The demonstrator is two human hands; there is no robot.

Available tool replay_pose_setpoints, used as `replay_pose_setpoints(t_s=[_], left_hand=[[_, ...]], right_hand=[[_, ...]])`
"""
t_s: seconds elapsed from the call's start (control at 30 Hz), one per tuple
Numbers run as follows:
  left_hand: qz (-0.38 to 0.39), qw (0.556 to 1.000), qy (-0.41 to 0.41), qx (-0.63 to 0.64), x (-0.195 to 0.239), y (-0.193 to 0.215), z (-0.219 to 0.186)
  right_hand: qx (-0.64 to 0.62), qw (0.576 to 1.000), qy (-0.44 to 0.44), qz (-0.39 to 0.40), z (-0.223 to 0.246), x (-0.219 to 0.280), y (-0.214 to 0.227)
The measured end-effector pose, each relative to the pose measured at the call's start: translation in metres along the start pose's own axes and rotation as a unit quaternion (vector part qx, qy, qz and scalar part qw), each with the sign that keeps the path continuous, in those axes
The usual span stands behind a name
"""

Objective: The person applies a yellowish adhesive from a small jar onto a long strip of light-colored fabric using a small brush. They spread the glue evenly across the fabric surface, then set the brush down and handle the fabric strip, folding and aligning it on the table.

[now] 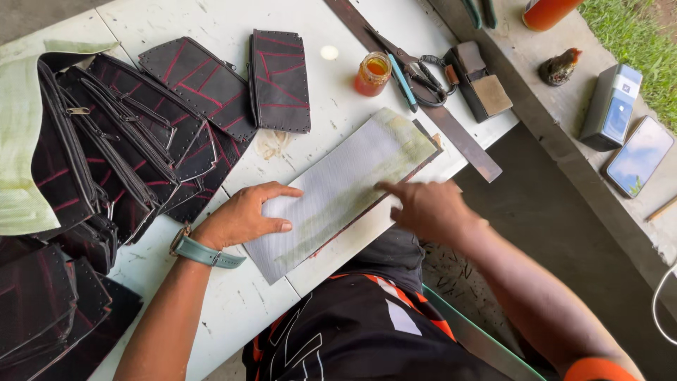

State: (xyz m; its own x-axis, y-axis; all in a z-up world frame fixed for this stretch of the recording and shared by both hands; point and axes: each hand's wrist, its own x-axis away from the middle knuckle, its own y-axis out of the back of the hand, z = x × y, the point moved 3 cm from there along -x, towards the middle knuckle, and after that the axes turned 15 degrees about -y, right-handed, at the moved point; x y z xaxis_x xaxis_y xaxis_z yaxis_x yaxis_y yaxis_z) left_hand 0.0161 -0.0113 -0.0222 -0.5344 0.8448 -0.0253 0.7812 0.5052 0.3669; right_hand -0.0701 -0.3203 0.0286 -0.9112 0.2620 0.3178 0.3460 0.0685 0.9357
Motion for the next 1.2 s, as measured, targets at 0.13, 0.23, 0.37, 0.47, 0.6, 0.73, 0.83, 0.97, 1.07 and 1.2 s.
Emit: replay_pose_setpoints(t_s=[0.13,0.23,0.37,0.47,0.6,0.73,0.83,0.97,1.07,1.2], left_hand=[[0.011,1.0,0.022,-0.011,0.001,0.002,-0.008],[0.009,1.0,0.014,0.012,-0.004,0.004,-0.013],[0.011,0.999,0.038,0.018,-0.003,0.004,-0.009],[0.018,0.998,0.053,0.024,-0.006,0.006,-0.007],[0.025,0.997,0.063,0.024,-0.007,0.005,-0.007],[0.028,0.997,0.073,0.029,-0.006,0.006,-0.007],[0.012,1.0,0.018,0.014,-0.007,0.006,-0.007],[0.006,1.0,0.011,0.002,-0.003,0.002,-0.002],[0.004,1.0,0.014,-0.01,-0.001,0.002,-0.002],[0.001,1.0,-0.002,-0.007,0.0,0.001,-0.002]], right_hand=[[-0.159,0.955,0.023,-0.25,-0.031,-0.077,0.058],[-0.112,0.963,0.024,-0.244,-0.03,-0.13,0.069],[-0.098,0.977,0.016,-0.188,-0.006,-0.171,0.056],[-0.084,0.984,0.016,-0.154,0.004,-0.181,0.054],[-0.09,0.986,0.021,-0.142,-0.004,-0.175,0.059],[-0.108,0.984,0.029,-0.141,-0.018,-0.153,0.074],[-0.212,0.951,0.173,-0.144,-0.032,-0.115,0.086],[-0.539,0.794,0.262,0.102,-0.051,-0.056,0.072],[-0.531,0.774,0.059,0.34,-0.056,-0.022,0.013],[-0.427,0.828,-0.042,0.361,-0.034,0.002,-0.02]])
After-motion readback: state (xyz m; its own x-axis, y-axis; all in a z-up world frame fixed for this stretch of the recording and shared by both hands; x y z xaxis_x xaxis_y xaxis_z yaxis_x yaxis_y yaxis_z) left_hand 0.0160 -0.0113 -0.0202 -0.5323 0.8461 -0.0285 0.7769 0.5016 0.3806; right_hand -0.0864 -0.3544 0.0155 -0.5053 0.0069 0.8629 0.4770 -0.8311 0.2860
